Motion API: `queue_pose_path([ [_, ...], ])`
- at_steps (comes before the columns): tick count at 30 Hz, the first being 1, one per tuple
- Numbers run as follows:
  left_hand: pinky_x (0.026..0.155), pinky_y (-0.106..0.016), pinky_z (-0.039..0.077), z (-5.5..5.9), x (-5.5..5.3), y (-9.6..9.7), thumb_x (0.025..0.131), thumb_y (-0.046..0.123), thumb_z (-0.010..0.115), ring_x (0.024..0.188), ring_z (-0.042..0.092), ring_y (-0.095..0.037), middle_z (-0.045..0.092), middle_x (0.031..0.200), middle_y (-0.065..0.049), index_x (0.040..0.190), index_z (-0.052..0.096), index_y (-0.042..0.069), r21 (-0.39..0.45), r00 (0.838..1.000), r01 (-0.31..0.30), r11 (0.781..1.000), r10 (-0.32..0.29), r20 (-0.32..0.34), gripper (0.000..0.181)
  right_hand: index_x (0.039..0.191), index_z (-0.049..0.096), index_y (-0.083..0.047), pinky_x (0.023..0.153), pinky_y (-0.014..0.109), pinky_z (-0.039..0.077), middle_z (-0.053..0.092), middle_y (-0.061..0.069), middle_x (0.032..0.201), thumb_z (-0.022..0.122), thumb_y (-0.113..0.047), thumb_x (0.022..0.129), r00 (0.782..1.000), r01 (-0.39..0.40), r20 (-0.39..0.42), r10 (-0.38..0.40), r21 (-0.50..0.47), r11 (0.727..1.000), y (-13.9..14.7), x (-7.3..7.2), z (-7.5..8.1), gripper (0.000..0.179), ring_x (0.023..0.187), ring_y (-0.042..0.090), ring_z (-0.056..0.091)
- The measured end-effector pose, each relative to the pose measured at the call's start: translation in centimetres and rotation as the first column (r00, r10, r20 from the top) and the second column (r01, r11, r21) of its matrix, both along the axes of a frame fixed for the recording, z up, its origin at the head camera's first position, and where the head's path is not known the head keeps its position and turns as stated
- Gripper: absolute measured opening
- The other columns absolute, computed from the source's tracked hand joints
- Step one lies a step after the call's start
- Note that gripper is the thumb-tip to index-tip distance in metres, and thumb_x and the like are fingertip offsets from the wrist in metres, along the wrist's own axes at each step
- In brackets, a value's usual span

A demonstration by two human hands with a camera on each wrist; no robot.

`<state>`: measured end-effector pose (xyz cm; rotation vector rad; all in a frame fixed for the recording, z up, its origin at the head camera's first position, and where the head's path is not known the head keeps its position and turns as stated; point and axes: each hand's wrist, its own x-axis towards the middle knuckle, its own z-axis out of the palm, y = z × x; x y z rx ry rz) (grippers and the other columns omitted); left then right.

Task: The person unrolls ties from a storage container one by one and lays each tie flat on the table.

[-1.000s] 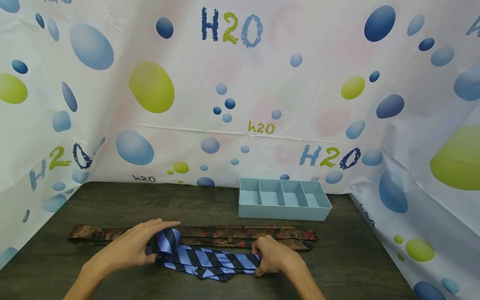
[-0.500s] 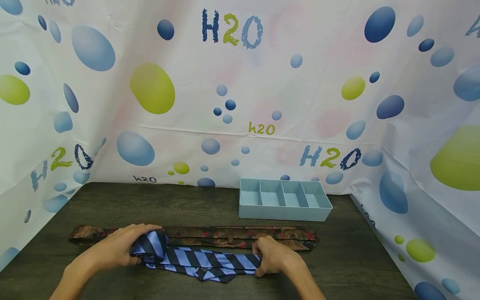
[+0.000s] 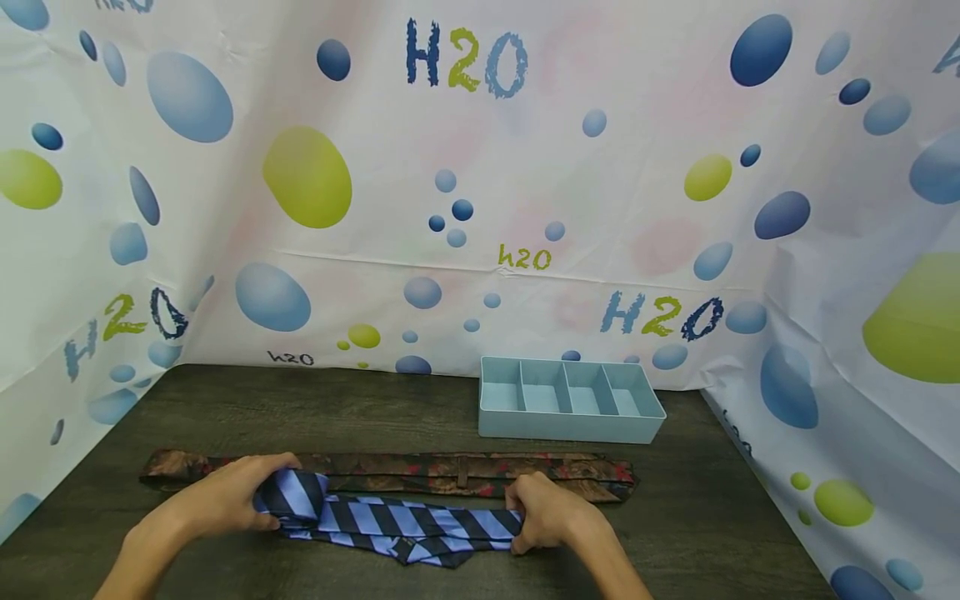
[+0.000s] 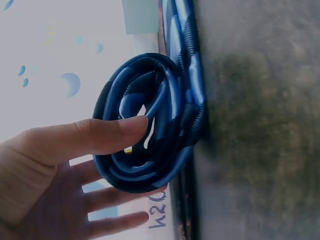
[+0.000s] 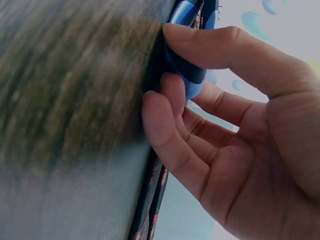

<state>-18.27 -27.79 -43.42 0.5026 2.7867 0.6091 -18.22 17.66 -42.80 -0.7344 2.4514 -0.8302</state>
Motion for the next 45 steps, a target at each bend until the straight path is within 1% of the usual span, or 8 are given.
queue_pose_path([
  [3, 0.085, -0.056, 0.053, -2.0, -1.0, -1.0, 0.075, 0.030, 0.094, 0.111, 0.063, -0.031, 0.066, 0.124, -0.008, 0.136, 0.061, 0.019, 0.012, 0.999, 0.033, 0.999, -0.032, -0.026, 0.070, 0.078, 0.057, -0.012, 0.053, 0.025, 0.035, 0.050, -0.004, 0.072, 0.089, 0.001, 0.075, 1.000, -0.003, 0.000, 0.003, -0.003, 1.000, 0.0, 0.0, -0.1, 0.034, 0.059, 0.005, 0.044],
  [5, 0.086, -0.055, 0.053, -2.4, -1.3, -1.0, 0.073, 0.027, 0.095, 0.109, 0.063, -0.031, 0.067, 0.122, -0.007, 0.134, 0.063, 0.019, 0.028, 0.998, 0.041, 0.999, -0.039, -0.048, 0.070, 0.079, 0.057, -0.012, 0.053, 0.025, 0.035, 0.050, -0.005, 0.072, 0.089, 0.001, 0.075, 1.000, -0.004, -0.001, 0.004, -0.006, 1.000, 0.0, 0.0, -0.1, 0.034, 0.059, 0.005, 0.044],
  [10, 0.090, -0.062, 0.051, 1.5, 0.6, 1.7, 0.073, 0.011, 0.094, 0.108, 0.064, -0.038, 0.068, 0.122, -0.011, 0.130, 0.065, 0.010, -0.006, 0.997, 0.031, 0.999, -0.032, -0.071, 0.064, 0.078, 0.057, -0.011, 0.053, 0.025, 0.035, 0.050, -0.005, 0.071, 0.089, 0.001, 0.075, 1.000, -0.007, 0.002, 0.007, -0.013, 1.000, 0.1, -0.1, -0.1, 0.034, 0.059, 0.005, 0.044],
  [13, 0.093, -0.062, 0.050, 3.0, 1.4, 2.6, 0.074, 0.008, 0.093, 0.110, 0.064, -0.039, 0.068, 0.123, -0.012, 0.130, 0.065, 0.008, -0.016, 0.998, 0.017, 1.000, -0.018, -0.059, 0.063, 0.078, 0.057, -0.011, 0.053, 0.025, 0.034, 0.050, -0.005, 0.071, 0.089, 0.000, 0.075, 1.000, -0.006, 0.004, 0.006, -0.007, 1.000, 0.0, -0.1, -0.1, 0.034, 0.060, 0.005, 0.044],
  [23, 0.086, -0.058, 0.055, 3.2, 1.5, 2.7, 0.073, 0.009, 0.094, 0.109, 0.064, -0.040, 0.066, 0.125, -0.017, 0.130, 0.064, 0.006, 0.081, 0.991, 0.117, 0.990, -0.111, -0.079, 0.064, 0.078, 0.057, -0.011, 0.053, 0.024, 0.034, 0.050, -0.004, 0.071, 0.089, 0.000, 0.075, 1.000, -0.004, 0.011, 0.004, -0.008, 1.000, 0.0, 0.0, -0.1, 0.034, 0.059, 0.005, 0.044],
  [32, 0.088, -0.059, 0.055, 3.4, 1.6, 3.5, 0.075, 0.010, 0.093, 0.110, 0.064, -0.040, 0.066, 0.125, -0.015, 0.131, 0.066, 0.009, 0.054, 0.979, 0.163, 0.985, -0.154, -0.132, 0.062, 0.079, 0.057, -0.012, 0.053, 0.025, 0.034, 0.049, -0.005, 0.072, 0.089, 0.000, 0.075, 1.000, -0.004, 0.004, 0.004, -0.005, 1.000, 0.0, 0.0, -0.1, 0.034, 0.059, 0.005, 0.044],
  [39, 0.090, -0.064, 0.053, 3.9, 2.1, 2.0, 0.074, 0.006, 0.092, 0.117, 0.061, -0.046, 0.064, 0.133, -0.019, 0.139, 0.061, 0.008, 0.062, 0.990, 0.076, 0.995, -0.068, -0.125, 0.072, 0.078, 0.055, -0.013, 0.053, 0.025, 0.034, 0.048, -0.006, 0.071, 0.089, -0.001, 0.075, 1.000, -0.031, 0.004, 0.031, -0.016, 0.999, 0.1, -0.4, -0.3, 0.036, 0.059, 0.004, 0.044],
  [45, 0.081, -0.060, 0.056, 4.3, 2.3, 0.1, 0.073, 0.000, 0.090, 0.116, 0.061, -0.046, 0.064, 0.132, -0.019, 0.145, 0.056, 0.008, 0.062, 0.994, 0.015, 0.998, -0.009, -0.108, 0.081, 0.078, 0.054, -0.014, 0.054, 0.025, 0.034, 0.047, -0.007, 0.072, 0.088, -0.003, 0.076, 0.999, -0.041, 0.001, 0.041, -0.003, 0.999, 0.2, -0.4, -0.3, 0.036, 0.059, 0.004, 0.044],
])
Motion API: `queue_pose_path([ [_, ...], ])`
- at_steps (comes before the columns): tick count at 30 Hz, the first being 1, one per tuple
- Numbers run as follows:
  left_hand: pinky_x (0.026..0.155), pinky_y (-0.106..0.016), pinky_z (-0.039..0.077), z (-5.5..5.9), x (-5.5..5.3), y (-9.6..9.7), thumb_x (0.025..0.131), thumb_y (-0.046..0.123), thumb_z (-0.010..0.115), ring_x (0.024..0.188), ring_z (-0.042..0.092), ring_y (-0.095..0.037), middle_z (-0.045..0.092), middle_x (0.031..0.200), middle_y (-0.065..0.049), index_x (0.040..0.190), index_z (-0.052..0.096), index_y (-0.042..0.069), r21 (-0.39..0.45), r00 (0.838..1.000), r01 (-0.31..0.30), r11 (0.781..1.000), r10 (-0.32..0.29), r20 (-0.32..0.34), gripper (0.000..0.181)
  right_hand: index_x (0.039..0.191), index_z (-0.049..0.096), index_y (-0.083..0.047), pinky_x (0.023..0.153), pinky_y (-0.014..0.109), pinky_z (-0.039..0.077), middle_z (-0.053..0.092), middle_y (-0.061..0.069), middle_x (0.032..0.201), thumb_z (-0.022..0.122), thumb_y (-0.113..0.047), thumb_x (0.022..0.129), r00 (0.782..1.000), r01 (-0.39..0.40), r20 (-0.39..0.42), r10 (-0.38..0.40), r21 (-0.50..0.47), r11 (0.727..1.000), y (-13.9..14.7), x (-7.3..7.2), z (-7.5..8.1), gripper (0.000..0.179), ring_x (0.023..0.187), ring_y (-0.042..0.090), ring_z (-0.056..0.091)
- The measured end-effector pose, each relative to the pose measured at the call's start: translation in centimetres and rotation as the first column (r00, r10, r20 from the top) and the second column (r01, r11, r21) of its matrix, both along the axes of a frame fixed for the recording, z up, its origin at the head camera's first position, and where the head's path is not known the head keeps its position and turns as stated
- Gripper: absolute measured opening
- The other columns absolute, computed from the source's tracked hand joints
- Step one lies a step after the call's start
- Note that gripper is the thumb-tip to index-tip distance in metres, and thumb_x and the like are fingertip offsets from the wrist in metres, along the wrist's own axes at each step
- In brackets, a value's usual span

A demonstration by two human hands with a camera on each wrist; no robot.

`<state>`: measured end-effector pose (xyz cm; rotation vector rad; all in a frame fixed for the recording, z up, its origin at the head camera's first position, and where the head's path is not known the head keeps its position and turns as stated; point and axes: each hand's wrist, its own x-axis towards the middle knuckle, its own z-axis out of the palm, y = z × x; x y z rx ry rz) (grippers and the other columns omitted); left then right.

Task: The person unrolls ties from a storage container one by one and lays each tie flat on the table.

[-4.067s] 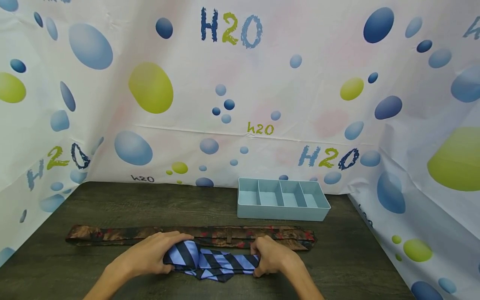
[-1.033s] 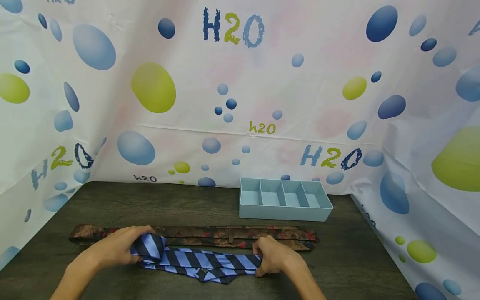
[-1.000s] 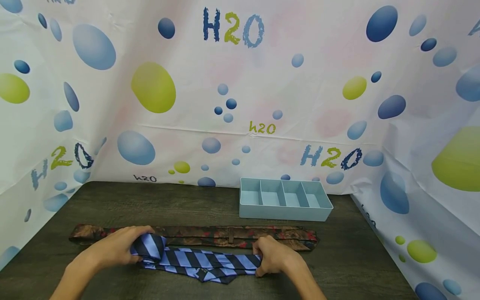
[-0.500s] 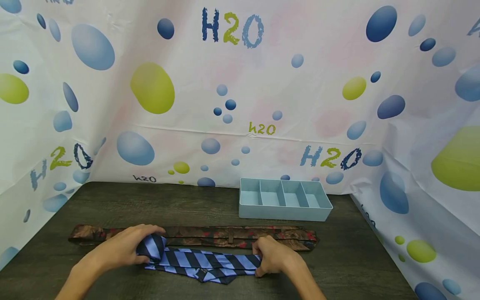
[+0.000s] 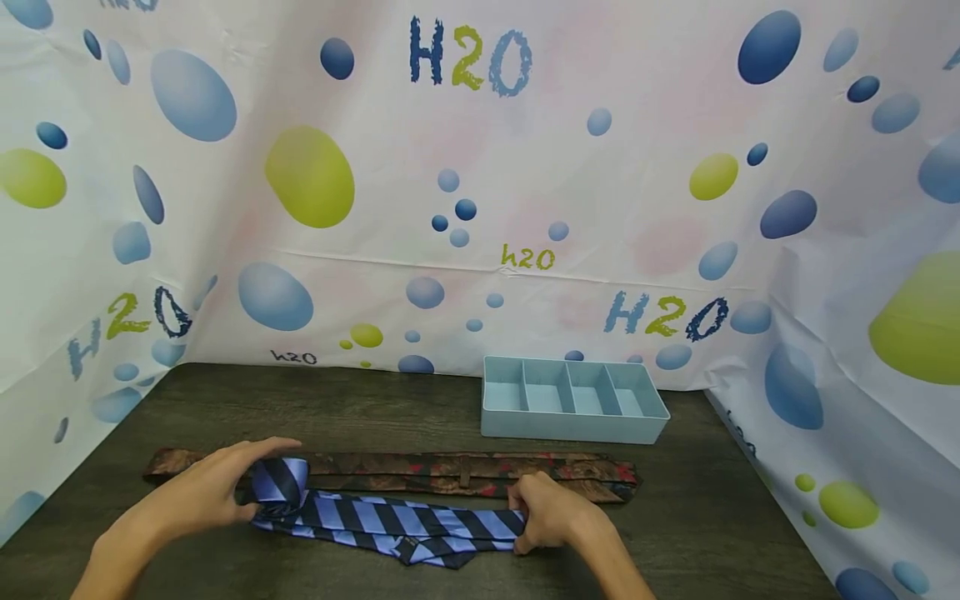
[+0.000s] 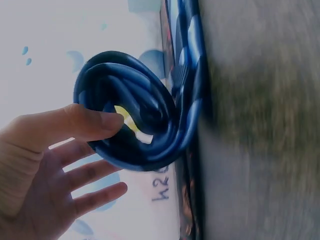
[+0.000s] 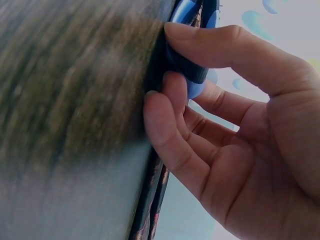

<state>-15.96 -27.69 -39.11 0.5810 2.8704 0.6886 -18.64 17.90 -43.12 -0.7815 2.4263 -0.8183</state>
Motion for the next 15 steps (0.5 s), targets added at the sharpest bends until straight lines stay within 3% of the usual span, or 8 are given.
queue_pose_path([
  [4, 0.074, -0.050, 0.055, 0.2, 0.1, -1.3, 0.071, -0.004, 0.089, 0.108, 0.064, -0.039, 0.064, 0.130, -0.021, 0.148, 0.051, 0.005, 0.004, 1.000, 0.001, 1.000, 0.000, -0.021, 0.087, 0.077, 0.054, -0.012, 0.054, 0.025, 0.032, 0.045, -0.005, 0.072, 0.089, -0.001, 0.075, 1.000, 0.023, 0.013, -0.023, -0.017, 1.000, 0.0, 0.3, 0.2, 0.037, 0.058, 0.005, 0.042],
  [10, 0.069, -0.040, 0.050, 0.3, -0.1, -2.8, 0.068, -0.009, 0.089, 0.098, 0.063, -0.028, 0.062, 0.133, -0.028, 0.150, 0.045, 0.004, 0.017, 0.999, -0.022, 1.000, 0.021, 0.027, 0.094, 0.078, 0.053, -0.012, 0.054, 0.025, 0.032, 0.045, -0.005, 0.072, 0.088, 0.000, 0.075, 1.000, 0.026, 0.011, -0.026, -0.009, 1.000, -0.1, 0.4, 0.2, 0.037, 0.059, 0.004, 0.042],
  [12, 0.067, -0.038, 0.049, 0.1, -0.1, -3.4, 0.068, -0.010, 0.088, 0.085, 0.062, -0.023, 0.065, 0.124, -0.025, 0.150, 0.045, 0.003, 0.024, 0.999, -0.021, 0.999, 0.020, 0.048, 0.093, 0.078, 0.054, -0.012, 0.054, 0.025, 0.033, 0.045, -0.005, 0.073, 0.088, 0.000, 0.075, 1.000, 0.025, 0.011, -0.025, -0.010, 1.000, -0.1, 0.4, 0.2, 0.037, 0.059, 0.004, 0.042],
  [15, 0.066, -0.038, 0.050, -0.7, -0.3, -4.3, 0.066, -0.007, 0.090, 0.081, 0.062, -0.018, 0.067, 0.117, -0.023, 0.146, 0.048, 0.001, 0.006, 1.000, -0.007, 1.000, 0.007, 0.029, 0.091, 0.078, 0.054, -0.012, 0.054, 0.024, 0.033, 0.045, -0.005, 0.073, 0.088, 0.000, 0.075, 1.000, 0.025, 0.011, -0.025, -0.011, 1.000, -0.1, 0.3, 0.2, 0.037, 0.059, 0.004, 0.043],
])
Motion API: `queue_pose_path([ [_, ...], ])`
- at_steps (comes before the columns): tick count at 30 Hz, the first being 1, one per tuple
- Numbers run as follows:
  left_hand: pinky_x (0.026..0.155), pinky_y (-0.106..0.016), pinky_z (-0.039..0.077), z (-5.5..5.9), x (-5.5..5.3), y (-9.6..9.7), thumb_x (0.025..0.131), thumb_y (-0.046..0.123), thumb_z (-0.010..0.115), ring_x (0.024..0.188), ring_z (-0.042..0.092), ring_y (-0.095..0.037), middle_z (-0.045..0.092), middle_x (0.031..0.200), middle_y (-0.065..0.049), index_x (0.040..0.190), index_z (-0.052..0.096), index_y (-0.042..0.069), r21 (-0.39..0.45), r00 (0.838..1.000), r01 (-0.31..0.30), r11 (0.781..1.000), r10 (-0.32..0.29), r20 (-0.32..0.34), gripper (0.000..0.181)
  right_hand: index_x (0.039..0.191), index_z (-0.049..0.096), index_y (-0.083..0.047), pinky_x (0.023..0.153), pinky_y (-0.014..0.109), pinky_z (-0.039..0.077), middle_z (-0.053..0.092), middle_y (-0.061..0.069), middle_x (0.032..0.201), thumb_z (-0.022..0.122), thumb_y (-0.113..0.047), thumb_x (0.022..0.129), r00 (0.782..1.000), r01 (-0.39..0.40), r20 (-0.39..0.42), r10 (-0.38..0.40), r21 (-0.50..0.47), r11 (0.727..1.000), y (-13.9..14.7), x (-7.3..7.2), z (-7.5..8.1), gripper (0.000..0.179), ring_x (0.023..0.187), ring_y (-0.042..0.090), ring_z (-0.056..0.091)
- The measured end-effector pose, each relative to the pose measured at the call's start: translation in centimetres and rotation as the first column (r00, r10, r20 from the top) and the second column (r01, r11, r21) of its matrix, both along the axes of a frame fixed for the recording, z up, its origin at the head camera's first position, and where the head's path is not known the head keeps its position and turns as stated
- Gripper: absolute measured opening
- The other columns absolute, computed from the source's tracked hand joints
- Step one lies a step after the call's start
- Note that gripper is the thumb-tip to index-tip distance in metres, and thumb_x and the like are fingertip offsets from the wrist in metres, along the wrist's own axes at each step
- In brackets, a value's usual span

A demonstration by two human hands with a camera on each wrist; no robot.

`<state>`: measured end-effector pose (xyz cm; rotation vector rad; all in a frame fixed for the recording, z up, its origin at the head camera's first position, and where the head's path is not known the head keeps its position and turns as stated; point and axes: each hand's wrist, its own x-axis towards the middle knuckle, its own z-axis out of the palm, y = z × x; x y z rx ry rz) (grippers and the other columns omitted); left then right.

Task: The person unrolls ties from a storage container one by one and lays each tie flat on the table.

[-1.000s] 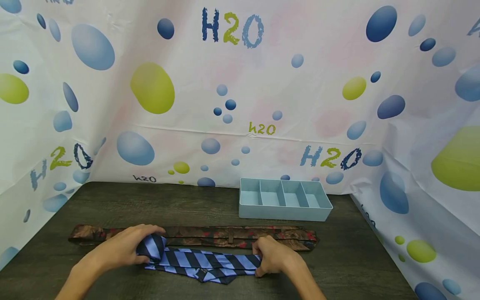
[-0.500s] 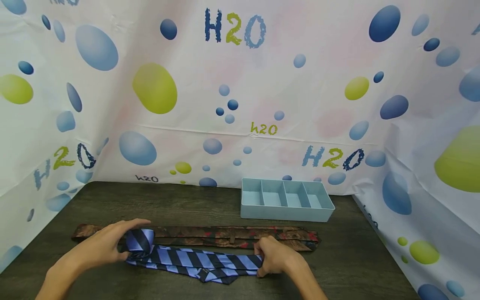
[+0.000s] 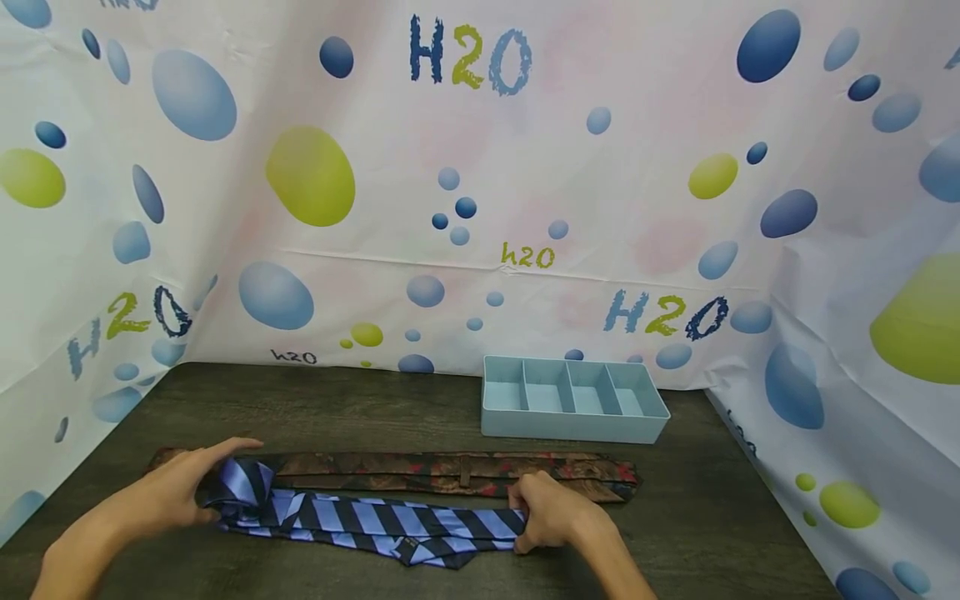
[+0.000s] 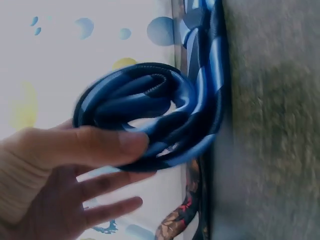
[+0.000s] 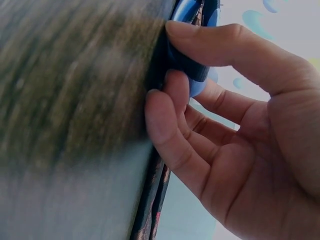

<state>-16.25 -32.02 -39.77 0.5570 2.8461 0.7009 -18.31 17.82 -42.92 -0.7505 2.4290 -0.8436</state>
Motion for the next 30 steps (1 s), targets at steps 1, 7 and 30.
queue_pose_path([
  [1, 0.066, -0.039, 0.052, -0.2, 0.0, -0.3, 0.065, -0.007, 0.091, 0.080, 0.063, -0.019, 0.068, 0.115, -0.022, 0.145, 0.049, 0.000, -0.007, 1.000, -0.003, 1.000, 0.003, 0.005, 0.090, 0.078, 0.054, -0.012, 0.054, 0.025, 0.033, 0.045, -0.005, 0.073, 0.088, 0.000, 0.075, 1.000, 0.000, 0.000, 0.000, -0.001, 1.000, 0.0, 0.0, 0.0, 0.037, 0.059, 0.004, 0.043],
  [7, 0.082, -0.058, 0.056, -2.5, -1.2, -1.8, 0.063, -0.007, 0.094, 0.107, 0.065, -0.040, 0.066, 0.122, -0.024, 0.139, 0.054, 0.000, -0.049, 0.994, -0.071, 0.996, 0.074, 0.078, 0.086, 0.078, 0.053, -0.012, 0.054, 0.024, 0.034, 0.046, -0.004, 0.073, 0.089, 0.000, 0.075, 1.000, 0.002, 0.001, -0.002, -0.001, 1.000, 0.1, 0.0, 0.1, 0.037, 0.059, 0.005, 0.044],
  [30, 0.079, -0.048, 0.059, -4.8, -2.7, -3.1, 0.062, 0.013, 0.100, 0.102, 0.067, -0.033, 0.069, 0.119, -0.016, 0.130, 0.067, 0.004, -0.028, 0.993, -0.069, 0.997, 0.071, 0.097, 0.076, 0.078, 0.053, -0.011, 0.054, 0.024, 0.033, 0.045, -0.004, 0.073, 0.088, 0.003, 0.075, 1.000, 0.000, 0.018, 0.000, -0.021, 1.000, 0.0, -0.1, 0.0, 0.037, 0.059, 0.005, 0.043],
])
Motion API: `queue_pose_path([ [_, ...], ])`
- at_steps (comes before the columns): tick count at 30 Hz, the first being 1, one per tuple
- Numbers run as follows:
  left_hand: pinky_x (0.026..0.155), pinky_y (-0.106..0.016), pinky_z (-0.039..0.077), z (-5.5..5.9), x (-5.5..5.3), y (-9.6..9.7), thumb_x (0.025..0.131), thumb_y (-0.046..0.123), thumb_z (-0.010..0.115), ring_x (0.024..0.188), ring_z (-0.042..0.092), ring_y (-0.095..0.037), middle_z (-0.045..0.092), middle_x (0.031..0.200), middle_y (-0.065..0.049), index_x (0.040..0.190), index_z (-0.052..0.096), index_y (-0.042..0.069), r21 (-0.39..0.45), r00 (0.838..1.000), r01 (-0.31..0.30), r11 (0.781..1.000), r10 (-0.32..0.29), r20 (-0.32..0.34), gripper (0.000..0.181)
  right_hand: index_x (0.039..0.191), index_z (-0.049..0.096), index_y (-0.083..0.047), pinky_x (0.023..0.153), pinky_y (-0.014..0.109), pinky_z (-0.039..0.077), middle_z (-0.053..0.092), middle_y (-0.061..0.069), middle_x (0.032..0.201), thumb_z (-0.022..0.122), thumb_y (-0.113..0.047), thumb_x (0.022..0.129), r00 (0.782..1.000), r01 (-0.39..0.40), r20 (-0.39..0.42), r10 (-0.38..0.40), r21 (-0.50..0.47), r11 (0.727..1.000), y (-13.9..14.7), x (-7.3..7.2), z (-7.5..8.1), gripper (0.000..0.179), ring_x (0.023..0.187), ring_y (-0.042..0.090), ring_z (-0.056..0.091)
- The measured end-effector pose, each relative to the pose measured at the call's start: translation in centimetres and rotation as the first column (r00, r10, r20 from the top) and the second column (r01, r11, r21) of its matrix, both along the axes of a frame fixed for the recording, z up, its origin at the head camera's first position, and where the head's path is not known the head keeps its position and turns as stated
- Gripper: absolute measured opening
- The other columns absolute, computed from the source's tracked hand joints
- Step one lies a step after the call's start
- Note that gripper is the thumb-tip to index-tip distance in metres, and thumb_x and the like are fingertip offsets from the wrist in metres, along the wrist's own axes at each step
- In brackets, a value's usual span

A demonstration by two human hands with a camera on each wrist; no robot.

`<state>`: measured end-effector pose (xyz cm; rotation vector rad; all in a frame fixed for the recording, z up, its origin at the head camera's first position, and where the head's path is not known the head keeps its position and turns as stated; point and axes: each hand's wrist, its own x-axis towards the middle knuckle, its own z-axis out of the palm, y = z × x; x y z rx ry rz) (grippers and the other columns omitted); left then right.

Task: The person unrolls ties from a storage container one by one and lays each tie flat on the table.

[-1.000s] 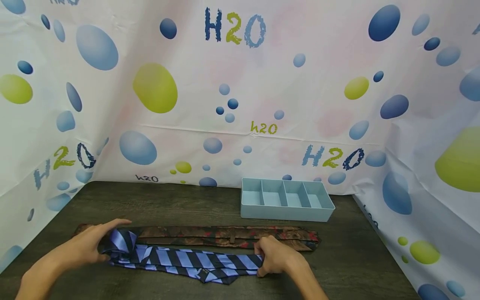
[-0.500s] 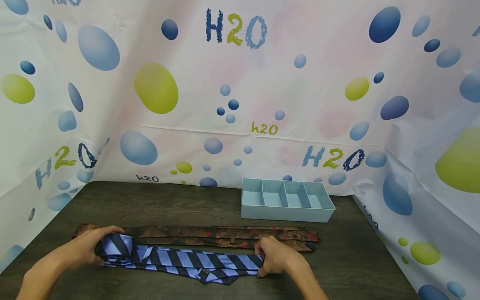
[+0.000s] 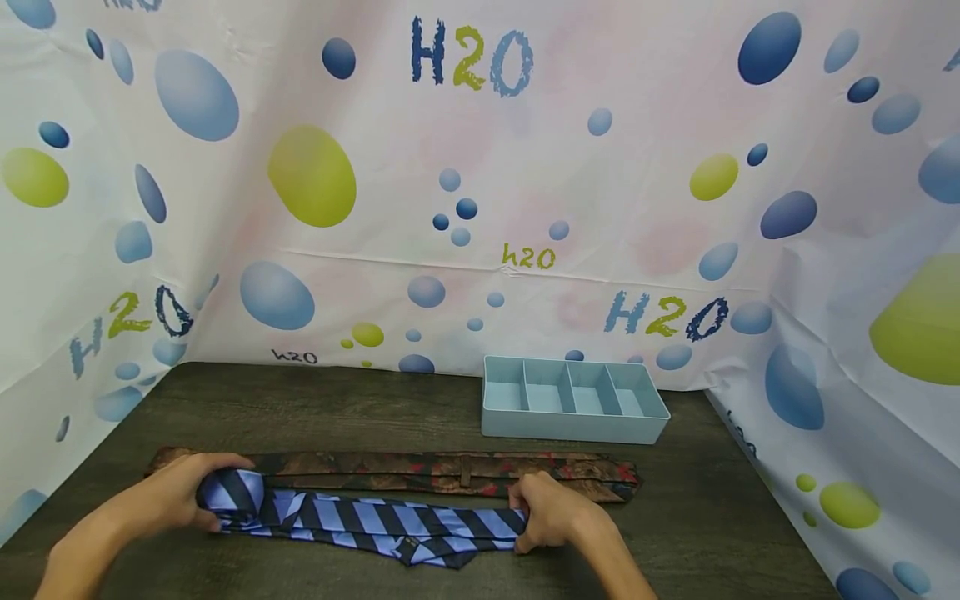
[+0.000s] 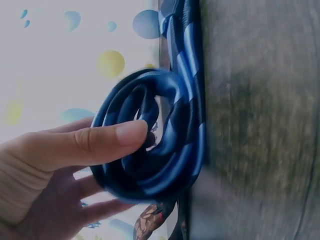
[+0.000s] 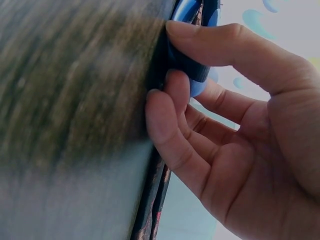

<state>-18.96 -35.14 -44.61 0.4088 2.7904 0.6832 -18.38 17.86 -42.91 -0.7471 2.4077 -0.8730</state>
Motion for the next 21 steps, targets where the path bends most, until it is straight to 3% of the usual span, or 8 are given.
queue_pose_path([
  [4, 0.079, -0.052, 0.059, 3.3, 1.6, 2.8, 0.067, -0.003, 0.093, 0.101, 0.067, -0.037, 0.067, 0.119, -0.023, 0.126, 0.066, -0.002, 0.031, 1.000, 0.014, 0.999, -0.014, 0.003, 0.065, 0.078, 0.054, -0.011, 0.054, 0.024, 0.034, 0.046, -0.005, 0.073, 0.088, 0.002, 0.074, 1.000, -0.003, -0.008, 0.004, 0.001, 1.000, -0.1, 0.0, 0.0, 0.037, 0.059, 0.005, 0.044],
  [7, 0.080, -0.053, 0.059, 4.5, 2.3, 3.5, 0.068, -0.008, 0.090, 0.103, 0.066, -0.037, 0.067, 0.119, -0.023, 0.125, 0.067, -0.002, 0.031, 1.000, 0.010, 0.999, -0.010, -0.014, 0.062, 0.079, 0.055, -0.011, 0.054, 0.024, 0.034, 0.046, -0.005, 0.073, 0.088, 0.002, 0.074, 1.000, -0.005, -0.013, 0.005, 0.002, 1.000, -0.1, 0.0, 0.0, 0.036, 0.059, 0.004, 0.044],
  [14, 0.085, -0.059, 0.056, 4.6, 3.1, 0.5, 0.070, -0.010, 0.086, 0.109, 0.064, -0.045, 0.066, 0.123, -0.025, 0.129, 0.062, -0.006, 0.038, 0.993, 0.044, 0.998, -0.039, -0.115, 0.064, 0.078, 0.055, -0.012, 0.054, 0.024, 0.035, 0.047, -0.005, 0.072, 0.089, 0.000, 0.074, 1.000, -0.002, -0.030, 0.002, 0.018, 1.000, -0.1, 0.0, -0.1, 0.036, 0.059, 0.004, 0.044],
  [21, 0.080, -0.059, 0.057, 4.0, 3.9, -2.9, 0.065, -0.009, 0.089, 0.105, 0.065, -0.048, 0.066, 0.119, -0.028, 0.129, 0.061, -0.006, 0.007, 0.984, -0.005, 1.000, 0.006, -0.177, 0.070, 0.077, 0.054, -0.012, 0.054, 0.024, 0.035, 0.046, -0.005, 0.073, 0.089, 0.000, 0.074, 1.000, -0.003, -0.027, 0.003, 0.002, 1.000, 0.1, 0.0, -0.2, 0.037, 0.060, 0.004, 0.044],
])
